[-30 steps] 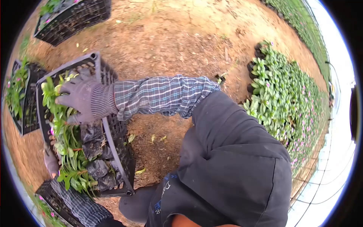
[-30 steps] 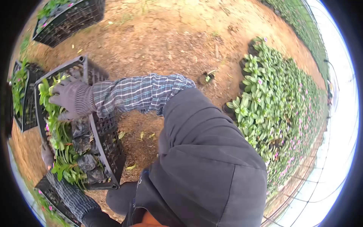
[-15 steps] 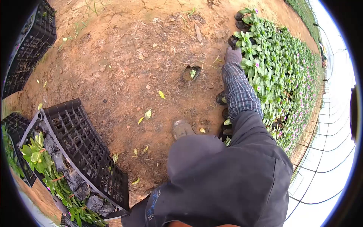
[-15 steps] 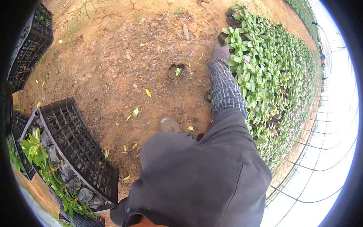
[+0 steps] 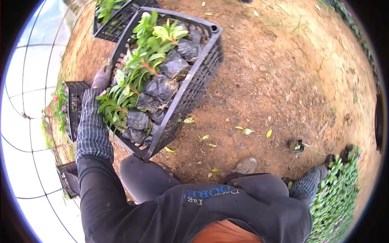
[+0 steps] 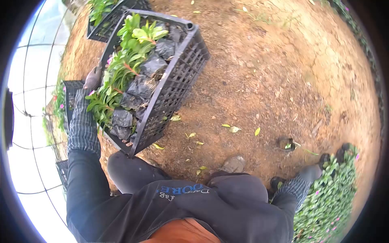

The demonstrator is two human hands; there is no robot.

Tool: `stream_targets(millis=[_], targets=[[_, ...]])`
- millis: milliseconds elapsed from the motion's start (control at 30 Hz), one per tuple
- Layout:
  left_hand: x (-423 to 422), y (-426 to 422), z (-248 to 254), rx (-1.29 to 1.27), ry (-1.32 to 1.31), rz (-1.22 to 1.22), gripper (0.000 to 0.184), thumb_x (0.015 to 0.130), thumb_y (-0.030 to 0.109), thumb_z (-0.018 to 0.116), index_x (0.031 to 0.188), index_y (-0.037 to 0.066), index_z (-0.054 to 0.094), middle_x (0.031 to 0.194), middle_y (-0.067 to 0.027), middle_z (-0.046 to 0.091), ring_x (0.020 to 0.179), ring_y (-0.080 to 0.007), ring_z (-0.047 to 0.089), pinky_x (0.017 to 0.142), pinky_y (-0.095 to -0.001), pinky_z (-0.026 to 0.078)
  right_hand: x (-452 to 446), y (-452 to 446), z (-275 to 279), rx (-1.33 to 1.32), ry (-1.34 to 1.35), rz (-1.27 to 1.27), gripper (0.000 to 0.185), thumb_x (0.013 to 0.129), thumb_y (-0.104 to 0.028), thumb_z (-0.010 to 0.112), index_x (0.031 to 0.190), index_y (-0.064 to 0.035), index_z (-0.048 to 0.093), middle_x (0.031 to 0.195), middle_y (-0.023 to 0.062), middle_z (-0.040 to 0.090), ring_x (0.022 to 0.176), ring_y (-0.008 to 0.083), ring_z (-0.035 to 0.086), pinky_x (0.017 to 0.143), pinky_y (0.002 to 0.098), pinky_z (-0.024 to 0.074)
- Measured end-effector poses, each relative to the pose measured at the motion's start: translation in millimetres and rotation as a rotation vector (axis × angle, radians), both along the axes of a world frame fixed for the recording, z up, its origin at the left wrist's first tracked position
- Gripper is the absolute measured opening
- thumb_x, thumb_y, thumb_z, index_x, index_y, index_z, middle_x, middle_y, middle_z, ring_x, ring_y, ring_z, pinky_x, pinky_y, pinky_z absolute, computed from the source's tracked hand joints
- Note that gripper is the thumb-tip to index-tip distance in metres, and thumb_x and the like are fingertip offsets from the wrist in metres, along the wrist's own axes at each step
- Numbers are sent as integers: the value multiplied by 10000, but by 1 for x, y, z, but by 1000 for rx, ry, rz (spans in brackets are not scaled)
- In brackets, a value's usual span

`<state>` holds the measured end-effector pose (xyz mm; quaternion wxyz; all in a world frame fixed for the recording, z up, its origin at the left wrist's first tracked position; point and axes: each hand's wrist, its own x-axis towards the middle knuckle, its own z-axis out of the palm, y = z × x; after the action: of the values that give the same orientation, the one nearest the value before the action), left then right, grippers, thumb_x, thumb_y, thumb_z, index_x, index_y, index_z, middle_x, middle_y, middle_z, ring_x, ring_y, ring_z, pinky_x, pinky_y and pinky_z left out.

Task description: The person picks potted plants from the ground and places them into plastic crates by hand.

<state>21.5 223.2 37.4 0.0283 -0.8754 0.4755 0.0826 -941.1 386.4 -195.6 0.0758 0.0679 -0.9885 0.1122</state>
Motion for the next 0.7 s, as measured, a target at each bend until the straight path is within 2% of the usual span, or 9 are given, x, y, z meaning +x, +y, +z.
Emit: stream_targets(millis=[167,200,267,300,367,500,600,633,700], targets=[[-10,-2,7,26,13,34,669,856,596,292,1172,44,499,1074,-260,548,1048,-390,507,869,-417,403,113,-49,110,-164,-297,156,390,749,-402,598,906,-48,647,834,149,652,720,262,624,640,353,487],[-10,-1,7,27,25,14,678,854,603,285,1176,45,497,1081,-258,546,1051,-386,507,875,-416,401,12,-45,-6,-696,-357,275,172,782,-150,625,889,-17,604,735,71,615,609,168,553,497,290,421],[-9,-2,4,42,5,14,702,854,615,267,1180,35,491,1097,-254,542,1062,-373,505,894,-413,394,109,-98,56,-911,-587,447,160,800,-145,604,853,5,592,769,76,635,664,137,594,535,227,454],[-9,-2,4,26,21,16,702,854,615,267,1180,35,491,1097,-254,542,1062,-373,505,894,-413,394,115,-125,58,-856,-741,599,146,814,-138,601,877,-9,575,737,69,615,635,127,572,519,213,433],[-9,-3,6,82,39,8,698,860,607,260,1174,31,497,1095,-250,545,1060,-368,509,896,-411,395,246,-178,154,-999,-804,838,177,807,-173,634,840,-13,565,704,31,579,580,91,519,508,196,406],[-8,0,4,-1,44,-38,687,864,601,262,1162,33,508,1096,-247,546,1056,-364,513,894,-408,398,386,-244,244,-888,-823,1412,142,783,-105,662,797,-11,558,659,18,554,576,60,486,523,188,381],[-13,4,7,-86,90,-74,671,872,582,281,1074,-14,514,874,-212,599,804,-312,602,738,-386,451,475,-256,304,-480,-160,2028,195,742,-167,683,801,-4,594,668,43,536,564,104,487,516,239,387],[-17,2,11,-88,96,-69,671,872,582,281,1074,-14,514,874,-212,599,804,-312,602,738,-386,451,504,-258,316,-467,-172,2226,146,755,-202,617,862,-102,616,722,101,574,631,242,576,576,334,456],[-25,1,21,27,132,1,616,874,549,303,1157,44,512,1069,-232,566,1043,-356,522,885,-410,401,551,-271,309,157,145,2253,190,752,-218,565,880,-83,602,808,106,601,743,262,593,659,388,463]])
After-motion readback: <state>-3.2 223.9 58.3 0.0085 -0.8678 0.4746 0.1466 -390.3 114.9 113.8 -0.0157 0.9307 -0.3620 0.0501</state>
